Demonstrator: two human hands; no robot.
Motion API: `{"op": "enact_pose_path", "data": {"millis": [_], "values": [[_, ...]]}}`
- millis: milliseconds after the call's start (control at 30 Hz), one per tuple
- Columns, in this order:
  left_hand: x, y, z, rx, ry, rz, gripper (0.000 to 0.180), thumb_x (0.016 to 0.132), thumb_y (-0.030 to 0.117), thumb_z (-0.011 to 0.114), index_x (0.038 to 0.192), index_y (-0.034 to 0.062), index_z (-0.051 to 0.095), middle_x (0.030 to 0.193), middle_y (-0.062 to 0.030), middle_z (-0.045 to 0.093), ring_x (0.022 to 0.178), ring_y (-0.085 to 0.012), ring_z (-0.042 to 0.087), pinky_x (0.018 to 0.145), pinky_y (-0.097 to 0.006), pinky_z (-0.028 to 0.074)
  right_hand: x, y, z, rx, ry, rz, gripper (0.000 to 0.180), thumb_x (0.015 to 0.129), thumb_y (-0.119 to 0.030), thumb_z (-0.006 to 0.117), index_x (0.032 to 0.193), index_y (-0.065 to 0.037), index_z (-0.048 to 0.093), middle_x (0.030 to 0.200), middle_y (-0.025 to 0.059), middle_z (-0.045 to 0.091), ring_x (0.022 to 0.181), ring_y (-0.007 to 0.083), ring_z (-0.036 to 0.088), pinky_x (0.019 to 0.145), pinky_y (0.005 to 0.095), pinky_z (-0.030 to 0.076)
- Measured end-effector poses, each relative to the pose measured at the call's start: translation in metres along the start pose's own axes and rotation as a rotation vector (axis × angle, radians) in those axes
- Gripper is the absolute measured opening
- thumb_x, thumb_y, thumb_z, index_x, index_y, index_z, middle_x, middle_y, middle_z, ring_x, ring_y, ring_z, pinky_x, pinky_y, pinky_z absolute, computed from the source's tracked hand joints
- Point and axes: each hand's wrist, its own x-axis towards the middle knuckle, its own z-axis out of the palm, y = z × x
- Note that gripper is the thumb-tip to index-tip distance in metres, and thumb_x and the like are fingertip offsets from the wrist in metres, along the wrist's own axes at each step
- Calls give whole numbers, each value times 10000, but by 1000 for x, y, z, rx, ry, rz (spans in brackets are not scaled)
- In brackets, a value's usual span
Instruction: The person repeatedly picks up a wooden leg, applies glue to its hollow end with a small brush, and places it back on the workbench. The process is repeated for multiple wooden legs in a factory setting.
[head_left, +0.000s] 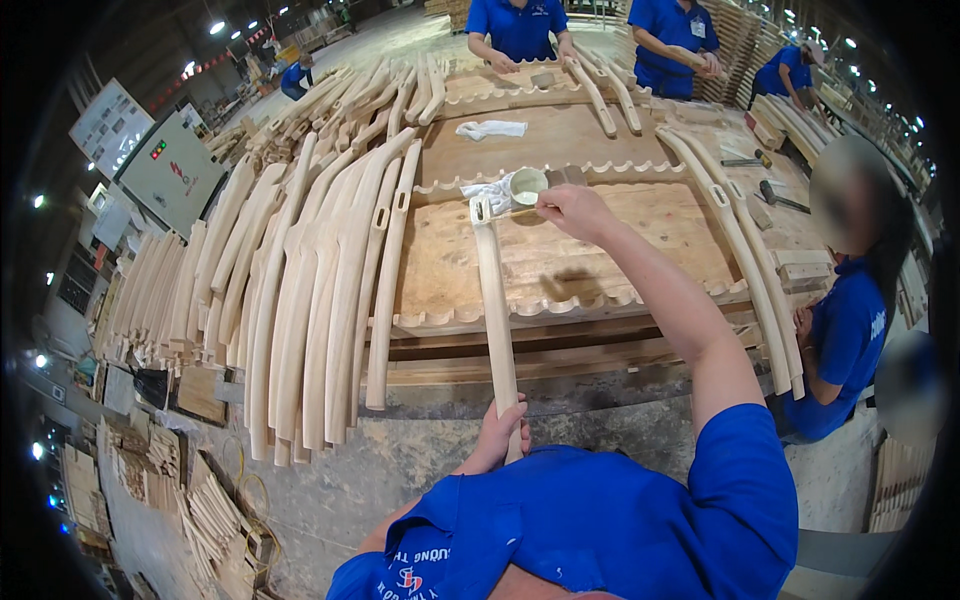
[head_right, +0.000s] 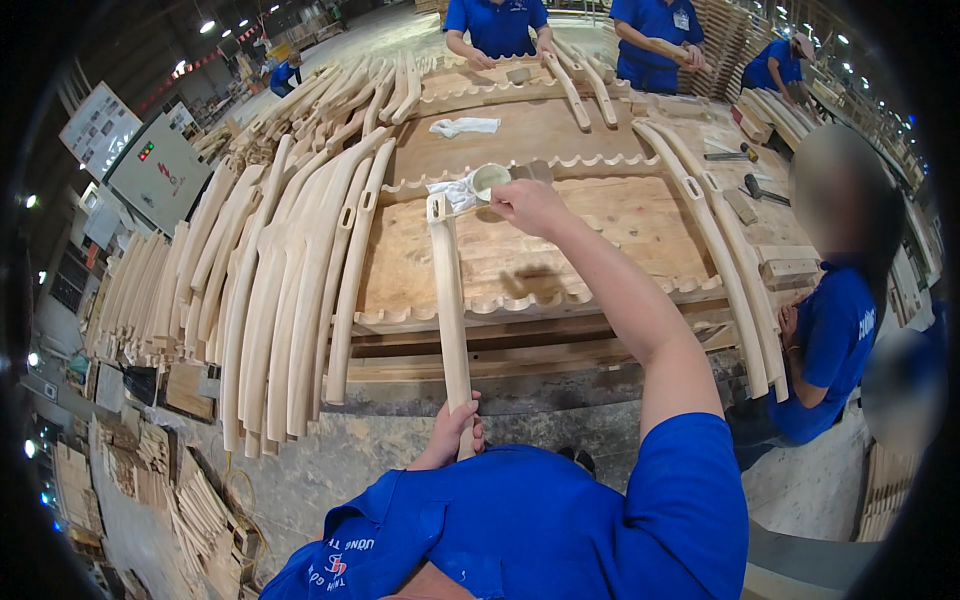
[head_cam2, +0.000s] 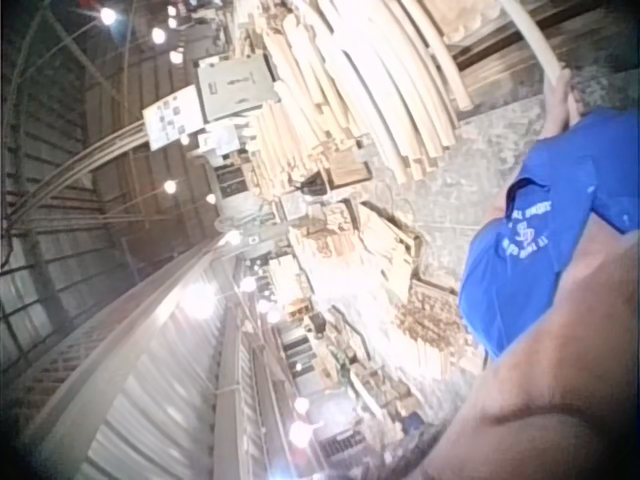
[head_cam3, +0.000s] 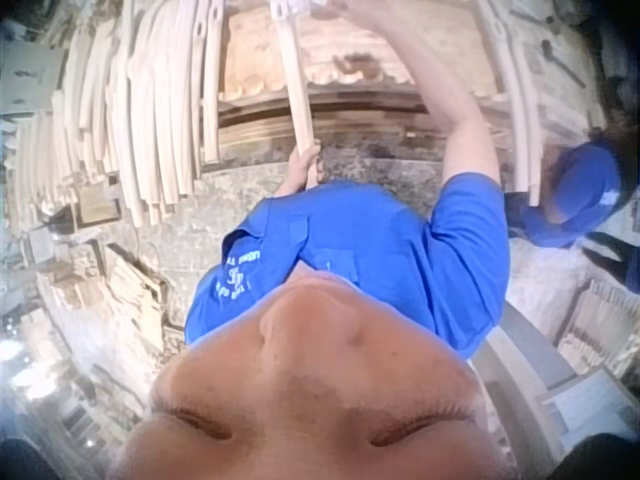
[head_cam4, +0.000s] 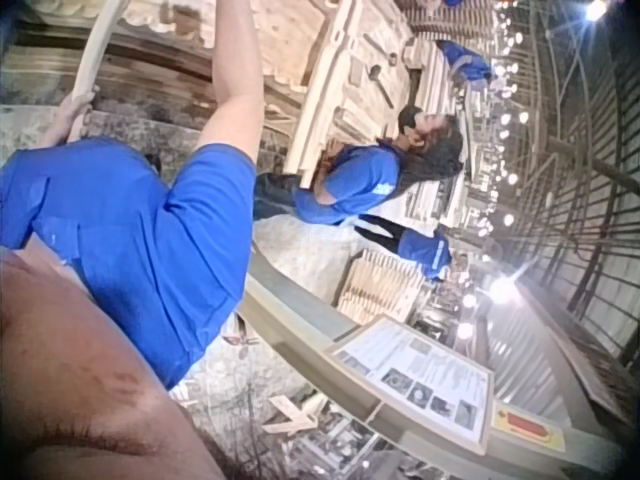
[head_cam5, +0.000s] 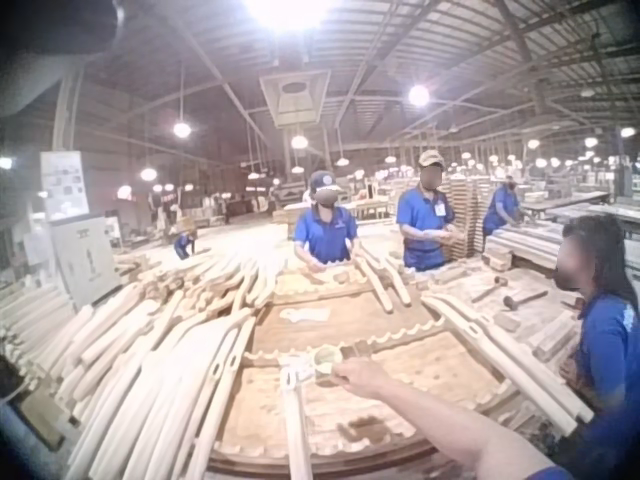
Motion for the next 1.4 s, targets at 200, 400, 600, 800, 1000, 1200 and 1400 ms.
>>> {"op": "enact_pose_path", "data": {"millis": [200, 400, 600, 800, 1000, 1200, 1400], "values": [[-2, 2, 2, -13, 2, 2, 395, 865, 260, 574, 1185, 94, 413, 615, -78, 483, 424, -175, 478, 403, -308, 406, 0, -2, -9, -41, -25, -7, 148, 836, -234, 561, 828, -96, 614, 813, 103, 645, 787, 310, 606, 671, 432, 465], [1, -1, -1, -12, 12, 1, 398, 861, 251, 579, 1189, 97, 413, 624, -79, 482, 423, -174, 477, 399, -309, 413, 5, -7, -24, -46, -110, 146, 201, 868, -287, 527, 867, -115, 631, 832, 93, 654, 802, 307, 613, 681, 425, 473], [3, -4, -2, -16, -1, 13, 395, 861, 246, 581, 1188, 98, 415, 627, -80, 480, 422, -172, 473, 400, -308, 420, 21, -6, -23, -72, -122, 224, 232, 878, -322, 508, 887, -133, 642, 828, 85, 659, 803, 304, 621, 685, 420, 478], [4, -6, -4, -20, -19, 35, 390, 864, 239, 581, 1182, 87, 415, 628, -77, 481, 435, -169, 478, 403, -302, 420, 32, -17, -14, -181, -188, 292, 226, 880, -304, 489, 894, -144, 648, 879, 82, 666, 845, 274, 632, 713, 430, 485], [4, -6, -3, 8, -18, 47, 401, 863, 251, 576, 1190, 87, 414, 619, -75, 487, 435, -166, 478, 410, -301, 415, 31, -15, -10, -227, -231, 282, 232, 875, -302, 489, 916, -150, 659, 899, 82, 672, 877, 284, 632, 741, 432, 489], [0, -2, -1, -21, -18, 34, 390, 863, 243, 575, 1182, 89, 413, 626, -76, 487, 444, -165, 480, 408, -299, 413, 24, -20, -14, -206, -306, 256, 253, 859, -318, 499, 939, -152, 673, 901, 104, 673, 890, 279, 631, 766, 435, 486], [0, -1, -2, -36, -24, 24, 386, 862, 229, 577, 1181, 91, 410, 629, -73, 481, 445, -167, 472, 407, -301, 411, 19, -21, -24, -183, -354, 222, 265, 853, -312, 496, 942, -143, 679, 895, 109, 672, 890, 295, 625, 767, 423, 481]]}}
